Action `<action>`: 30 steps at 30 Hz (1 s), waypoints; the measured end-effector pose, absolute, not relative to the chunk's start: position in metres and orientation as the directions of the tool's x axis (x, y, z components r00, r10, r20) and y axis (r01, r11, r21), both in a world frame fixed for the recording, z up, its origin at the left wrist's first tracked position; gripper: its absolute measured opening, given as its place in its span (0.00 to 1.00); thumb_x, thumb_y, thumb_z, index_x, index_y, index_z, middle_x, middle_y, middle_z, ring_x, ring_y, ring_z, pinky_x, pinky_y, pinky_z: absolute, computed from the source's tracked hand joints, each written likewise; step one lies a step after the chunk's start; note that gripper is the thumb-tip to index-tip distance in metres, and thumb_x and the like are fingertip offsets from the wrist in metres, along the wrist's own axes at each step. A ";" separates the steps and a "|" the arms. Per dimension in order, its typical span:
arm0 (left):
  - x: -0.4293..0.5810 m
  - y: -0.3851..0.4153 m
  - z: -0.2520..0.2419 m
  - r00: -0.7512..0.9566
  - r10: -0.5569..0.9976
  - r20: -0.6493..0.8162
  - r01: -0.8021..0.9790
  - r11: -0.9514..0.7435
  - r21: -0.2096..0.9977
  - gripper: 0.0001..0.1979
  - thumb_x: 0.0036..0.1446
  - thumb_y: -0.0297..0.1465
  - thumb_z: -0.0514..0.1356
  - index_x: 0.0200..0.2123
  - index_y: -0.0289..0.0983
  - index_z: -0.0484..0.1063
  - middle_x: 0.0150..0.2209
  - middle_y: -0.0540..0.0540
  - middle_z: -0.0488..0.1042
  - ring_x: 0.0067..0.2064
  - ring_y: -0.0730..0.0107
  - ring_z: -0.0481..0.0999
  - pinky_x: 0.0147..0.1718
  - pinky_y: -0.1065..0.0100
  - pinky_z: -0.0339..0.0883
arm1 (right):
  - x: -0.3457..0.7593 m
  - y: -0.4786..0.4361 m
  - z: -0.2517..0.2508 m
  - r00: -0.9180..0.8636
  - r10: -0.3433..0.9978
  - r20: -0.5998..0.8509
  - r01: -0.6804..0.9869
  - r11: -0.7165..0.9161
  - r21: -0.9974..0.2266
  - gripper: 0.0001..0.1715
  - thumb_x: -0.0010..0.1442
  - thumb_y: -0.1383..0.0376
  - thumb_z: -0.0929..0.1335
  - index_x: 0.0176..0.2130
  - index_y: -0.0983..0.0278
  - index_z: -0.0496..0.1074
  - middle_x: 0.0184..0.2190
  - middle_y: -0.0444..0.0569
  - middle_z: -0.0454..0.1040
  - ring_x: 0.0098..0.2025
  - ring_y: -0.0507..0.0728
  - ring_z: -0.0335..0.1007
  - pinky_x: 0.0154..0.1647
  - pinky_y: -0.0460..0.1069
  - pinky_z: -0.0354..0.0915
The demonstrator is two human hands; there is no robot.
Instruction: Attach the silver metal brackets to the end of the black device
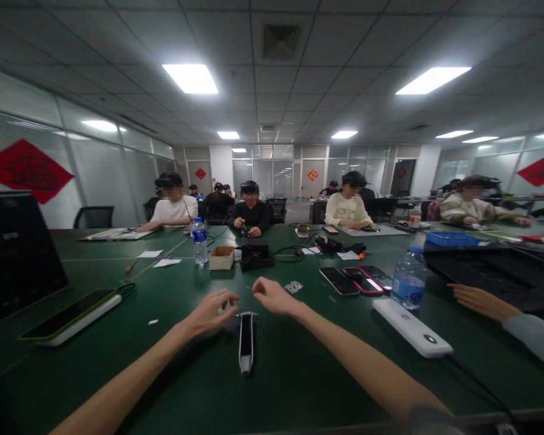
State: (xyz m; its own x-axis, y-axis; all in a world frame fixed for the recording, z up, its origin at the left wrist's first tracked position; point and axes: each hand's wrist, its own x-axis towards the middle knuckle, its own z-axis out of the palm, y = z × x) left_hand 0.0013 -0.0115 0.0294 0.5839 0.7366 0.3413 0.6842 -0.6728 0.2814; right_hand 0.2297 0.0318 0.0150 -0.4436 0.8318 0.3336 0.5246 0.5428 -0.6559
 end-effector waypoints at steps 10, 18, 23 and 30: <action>0.023 -0.016 0.014 0.475 0.715 0.512 0.660 -0.675 0.330 0.05 0.62 0.34 0.57 0.36 0.38 0.70 0.33 0.49 0.74 0.33 0.69 0.72 0.35 0.68 0.67 | 0.196 0.001 -0.003 -0.328 0.931 0.160 -0.078 0.142 -0.987 0.15 0.48 0.60 0.73 0.34 0.64 0.68 0.30 0.44 0.72 0.33 0.52 0.69 0.32 0.46 0.64; 0.021 -0.015 0.018 0.485 0.732 0.478 0.645 -0.669 0.370 0.04 0.59 0.29 0.58 0.36 0.36 0.71 0.33 0.48 0.74 0.32 0.70 0.72 0.34 0.69 0.66 | 0.206 0.006 0.000 -0.326 0.902 0.283 0.078 0.325 -0.943 0.13 0.48 0.61 0.73 0.33 0.66 0.72 0.31 0.46 0.75 0.35 0.54 0.71 0.40 0.50 0.67; 0.003 -0.004 0.026 0.569 0.755 0.326 0.606 -0.653 0.454 0.05 0.58 0.30 0.58 0.35 0.36 0.73 0.34 0.48 0.76 0.34 0.69 0.73 0.35 0.70 0.67 | 0.229 0.015 0.004 -0.269 0.902 0.339 0.316 0.415 -0.853 0.10 0.54 0.63 0.70 0.36 0.66 0.73 0.34 0.48 0.76 0.37 0.54 0.71 0.43 0.50 0.67; -0.017 0.013 0.019 0.623 0.776 0.096 0.547 -0.520 0.656 0.09 0.55 0.35 0.59 0.34 0.34 0.73 0.28 0.50 0.73 0.28 0.71 0.72 0.29 0.72 0.65 | 0.257 0.010 0.001 -0.536 0.822 0.194 0.435 0.466 -0.770 0.09 0.58 0.62 0.68 0.37 0.65 0.74 0.36 0.46 0.75 0.38 0.53 0.70 0.42 0.49 0.66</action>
State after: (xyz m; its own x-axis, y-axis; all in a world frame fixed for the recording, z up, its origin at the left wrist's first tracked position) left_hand -0.0170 0.0132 0.0186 0.6234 0.7760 0.0960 0.5470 -0.5205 0.6557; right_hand 0.2569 0.0096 0.0012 -0.5360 0.8216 0.1943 0.4354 0.4662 -0.7701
